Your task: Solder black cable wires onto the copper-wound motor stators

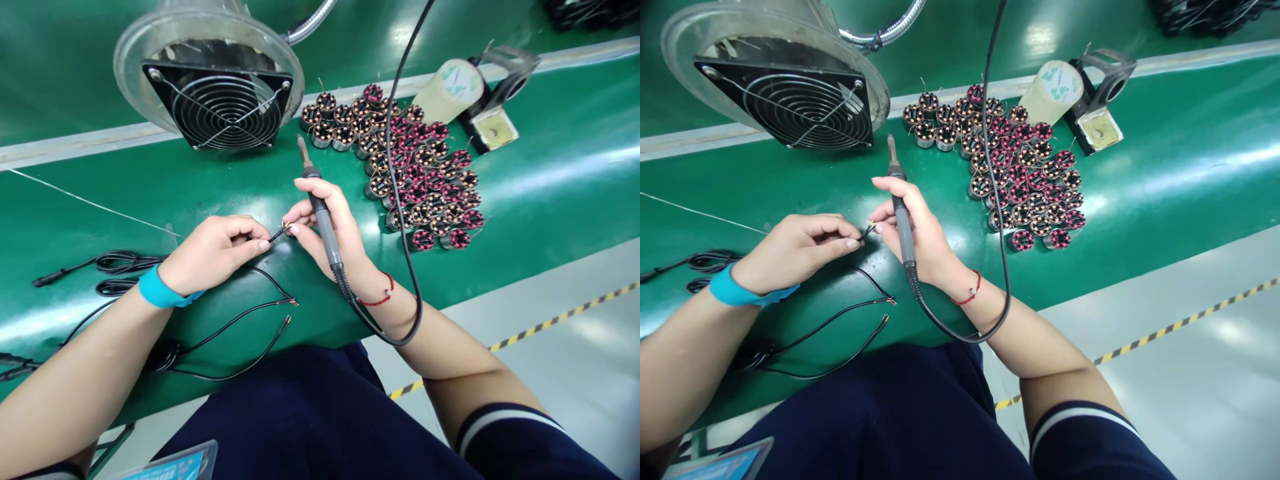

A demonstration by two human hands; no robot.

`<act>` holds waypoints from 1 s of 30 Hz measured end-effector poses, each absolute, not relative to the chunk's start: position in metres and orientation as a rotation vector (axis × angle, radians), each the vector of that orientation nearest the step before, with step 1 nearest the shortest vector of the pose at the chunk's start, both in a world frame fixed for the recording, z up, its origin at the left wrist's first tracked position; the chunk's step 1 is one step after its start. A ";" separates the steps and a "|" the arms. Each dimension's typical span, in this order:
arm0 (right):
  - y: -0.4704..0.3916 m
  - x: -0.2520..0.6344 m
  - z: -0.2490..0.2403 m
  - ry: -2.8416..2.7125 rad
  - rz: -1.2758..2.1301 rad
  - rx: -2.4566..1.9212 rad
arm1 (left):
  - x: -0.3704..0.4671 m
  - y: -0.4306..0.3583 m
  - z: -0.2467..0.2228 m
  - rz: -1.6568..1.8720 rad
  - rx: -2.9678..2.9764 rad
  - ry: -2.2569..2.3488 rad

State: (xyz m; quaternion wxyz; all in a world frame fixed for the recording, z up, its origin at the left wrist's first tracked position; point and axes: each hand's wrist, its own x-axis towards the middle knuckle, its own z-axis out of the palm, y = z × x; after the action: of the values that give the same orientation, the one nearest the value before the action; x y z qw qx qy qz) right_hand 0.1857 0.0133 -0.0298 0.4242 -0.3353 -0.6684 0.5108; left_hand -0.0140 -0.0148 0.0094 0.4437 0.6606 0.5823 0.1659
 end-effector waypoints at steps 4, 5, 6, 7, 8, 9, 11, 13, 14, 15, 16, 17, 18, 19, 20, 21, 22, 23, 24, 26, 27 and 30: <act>0.013 0.187 -0.029 -1.686 1.303 -0.803 | -0.013 -0.015 0.010 0.429 1.676 1.380; 0.013 0.187 -0.029 -1.701 1.306 -0.791 | -0.013 -0.015 0.010 0.431 1.679 1.371; 0.013 0.188 -0.029 -1.714 1.307 -0.775 | -0.013 -0.015 0.010 0.430 1.681 1.364; 0.013 0.188 -0.029 -1.721 1.304 -0.753 | -0.013 -0.015 0.009 0.427 1.684 1.358; 0.013 0.188 -0.029 -1.722 1.298 -0.730 | -0.014 -0.015 0.009 0.425 1.687 1.353; 0.013 0.188 -0.029 -1.718 1.292 -0.709 | -0.014 -0.015 0.009 0.425 1.690 1.349; 0.014 0.189 -0.029 -1.709 1.286 -0.676 | -0.015 -0.014 0.009 0.432 1.694 1.345; 0.014 0.189 -0.029 -1.701 1.291 -0.651 | -0.015 -0.015 0.009 0.442 1.694 1.337; 0.014 0.189 -0.029 -1.696 1.298 -0.640 | -0.015 -0.015 0.009 0.445 1.693 1.330; 0.015 0.189 -0.029 -1.690 1.306 -0.633 | -0.014 -0.015 0.009 0.448 1.693 1.327; 0.015 0.189 -0.030 -1.681 1.310 -0.627 | -0.013 -0.015 0.009 0.459 1.687 1.333; 0.014 0.189 -0.030 -1.671 1.313 -0.624 | -0.012 -0.015 0.008 0.497 1.662 1.349; 0.014 0.188 -0.030 -1.662 1.314 -0.625 | -0.010 -0.015 0.007 0.568 1.610 1.367; 0.014 0.188 -0.030 -1.654 1.315 -0.631 | -0.008 -0.014 0.006 0.680 1.527 1.383; 0.014 0.187 -0.031 -1.650 1.315 -0.645 | -0.006 -0.014 0.004 0.818 1.415 1.387; 0.013 0.186 -0.031 -1.651 1.314 -0.665 | -0.004 -0.014 0.003 0.957 1.290 1.379; 0.013 0.186 -0.032 -1.653 1.313 -0.685 | -0.001 -0.014 0.001 1.071 1.177 1.364; 0.012 0.185 -0.033 -1.653 1.314 -0.702 | 0.001 -0.014 0.000 1.141 1.103 1.351; 0.012 0.184 -0.033 -1.649 1.315 -0.710 | 0.003 -0.015 0.000 1.176 1.077 1.353; 0.011 0.183 -0.034 -1.632 1.325 -0.701 | 0.006 -0.017 0.000 1.167 1.157 1.393; 0.010 0.182 -0.034 -1.625 1.328 -0.695 | 0.006 -0.019 0.001 1.146 1.237 1.409; 0.009 0.181 -0.033 -1.624 1.317 -0.701 | 0.006 -0.023 0.003 1.082 1.446 1.392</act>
State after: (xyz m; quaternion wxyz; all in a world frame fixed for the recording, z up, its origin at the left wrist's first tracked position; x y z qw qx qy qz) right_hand 0.1811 0.0091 -0.0332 0.4513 -0.2838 -0.6571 0.5329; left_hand 0.0061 -0.0232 0.0031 0.4177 0.5761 0.5548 0.4311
